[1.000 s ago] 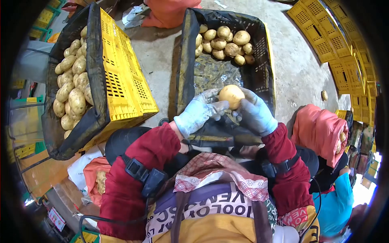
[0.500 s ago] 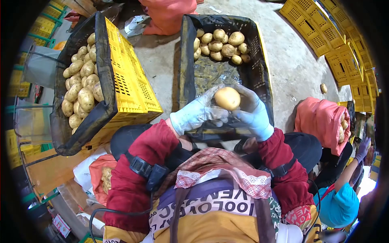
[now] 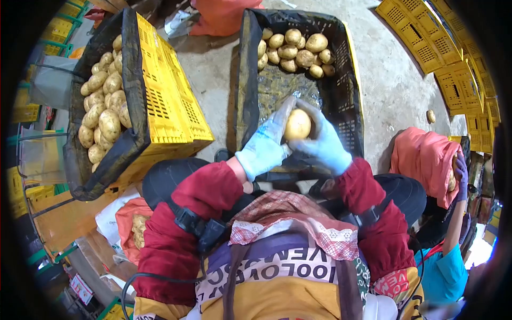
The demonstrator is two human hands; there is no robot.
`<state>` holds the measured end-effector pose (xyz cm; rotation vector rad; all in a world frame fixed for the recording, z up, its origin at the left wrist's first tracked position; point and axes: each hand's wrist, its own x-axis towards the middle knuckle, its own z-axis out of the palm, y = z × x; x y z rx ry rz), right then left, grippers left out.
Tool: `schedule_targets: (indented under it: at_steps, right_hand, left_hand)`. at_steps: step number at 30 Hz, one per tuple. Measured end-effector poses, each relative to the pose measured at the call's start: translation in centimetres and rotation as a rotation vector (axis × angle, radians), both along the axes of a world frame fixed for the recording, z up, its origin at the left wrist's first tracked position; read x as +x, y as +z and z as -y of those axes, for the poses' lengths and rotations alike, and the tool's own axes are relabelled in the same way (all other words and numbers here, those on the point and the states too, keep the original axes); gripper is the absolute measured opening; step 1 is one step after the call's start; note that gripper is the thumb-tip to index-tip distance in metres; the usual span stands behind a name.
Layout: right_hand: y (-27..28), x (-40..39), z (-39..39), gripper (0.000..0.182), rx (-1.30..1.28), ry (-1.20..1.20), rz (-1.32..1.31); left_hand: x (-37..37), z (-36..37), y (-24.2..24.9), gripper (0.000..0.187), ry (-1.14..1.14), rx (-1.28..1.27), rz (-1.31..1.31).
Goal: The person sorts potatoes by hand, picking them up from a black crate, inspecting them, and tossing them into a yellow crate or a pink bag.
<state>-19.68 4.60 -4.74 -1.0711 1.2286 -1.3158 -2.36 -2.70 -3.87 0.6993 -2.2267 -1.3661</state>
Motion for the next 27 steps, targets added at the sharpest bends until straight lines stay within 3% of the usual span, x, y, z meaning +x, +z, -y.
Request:
schedule_targets:
  at_steps: [1,2,4,5,6,7,8,9,11,12,13,17,19,22,24,25,27]
  right_hand:
    - [-0.1,0.0,0.9,0.075,-0.002,0.033,-0.112]
    - [-0.4,-0.4,1.9,0.075,0.047,0.011,-0.053]
    - [-1.4,-2.1,4.5,0.074,0.143,-0.081,0.042]
    - [-2.6,-3.0,5.6,0.071,0.163,-0.119,-0.048]
    - [-4.5,-4.0,6.4,0.069,0.177,-0.160,-0.140]
    - [-7.7,-5.3,6.8,0.069,0.130,-0.136,-0.446]
    - [-10.9,-6.6,6.5,0.071,0.034,-0.075,-0.935]
    - [-11.8,-6.7,6.1,0.071,0.246,0.116,-1.023]
    - [-16.3,-7.4,4.3,0.067,0.298,0.498,-1.377]
    - [-15.5,-6.0,3.4,0.060,0.391,0.633,-1.573]
    - [-14.8,-5.3,4.0,0.052,0.481,0.958,-1.658]
    - [-17.5,-5.0,1.7,0.039,0.339,1.022,-1.687]
    - [-16.8,-4.8,2.3,0.037,0.409,0.907,-1.614]
    - [-18.2,-5.5,5.8,0.042,0.604,0.989,-1.393]
    - [-18.6,-7.1,9.3,0.043,0.635,0.590,-1.273]
    - [-19.6,-8.3,10.4,0.038,0.409,0.211,-1.193]
    - [-20.8,-11.2,15.0,0.039,0.218,-0.245,-1.292]
  left_hand:
    - [-0.1,0.0,-0.7,0.092,0.014,-0.144,0.001]
    - [-0.3,0.0,-1.4,0.088,0.069,-0.059,0.005]
    - [-1.0,-0.2,2.7,0.077,0.130,0.408,-0.066]
    - [-0.8,0.1,2.6,0.077,0.137,0.414,-0.065]
    - [-0.7,0.6,2.4,0.070,0.072,0.223,0.028]
    - [-0.6,1.1,2.3,0.063,0.004,0.030,0.118]
    - [-0.4,1.2,2.2,0.063,0.004,0.030,0.115]
    - [-0.2,0.9,2.1,0.056,-0.066,-0.057,0.220]
    - [0.1,0.2,1.3,0.048,-0.196,-0.190,0.370]
    - [0.0,0.1,1.3,0.047,-0.258,-0.231,0.417]
    - [-0.2,0.0,1.4,0.046,-0.342,-0.219,0.482]
    - [-0.4,-0.3,0.9,0.050,-0.406,-0.201,0.545]
    - [-0.4,-0.1,0.9,0.051,-0.412,-0.177,0.547]
    - [-0.3,0.3,0.5,0.050,-0.396,-0.132,0.535]
    - [-0.4,0.8,0.3,0.050,-0.416,-0.072,0.589]
    - [-0.4,1.1,0.2,0.049,-0.406,-0.059,0.592]
    - [-0.4,1.4,-0.5,0.049,-0.385,-0.011,0.603]
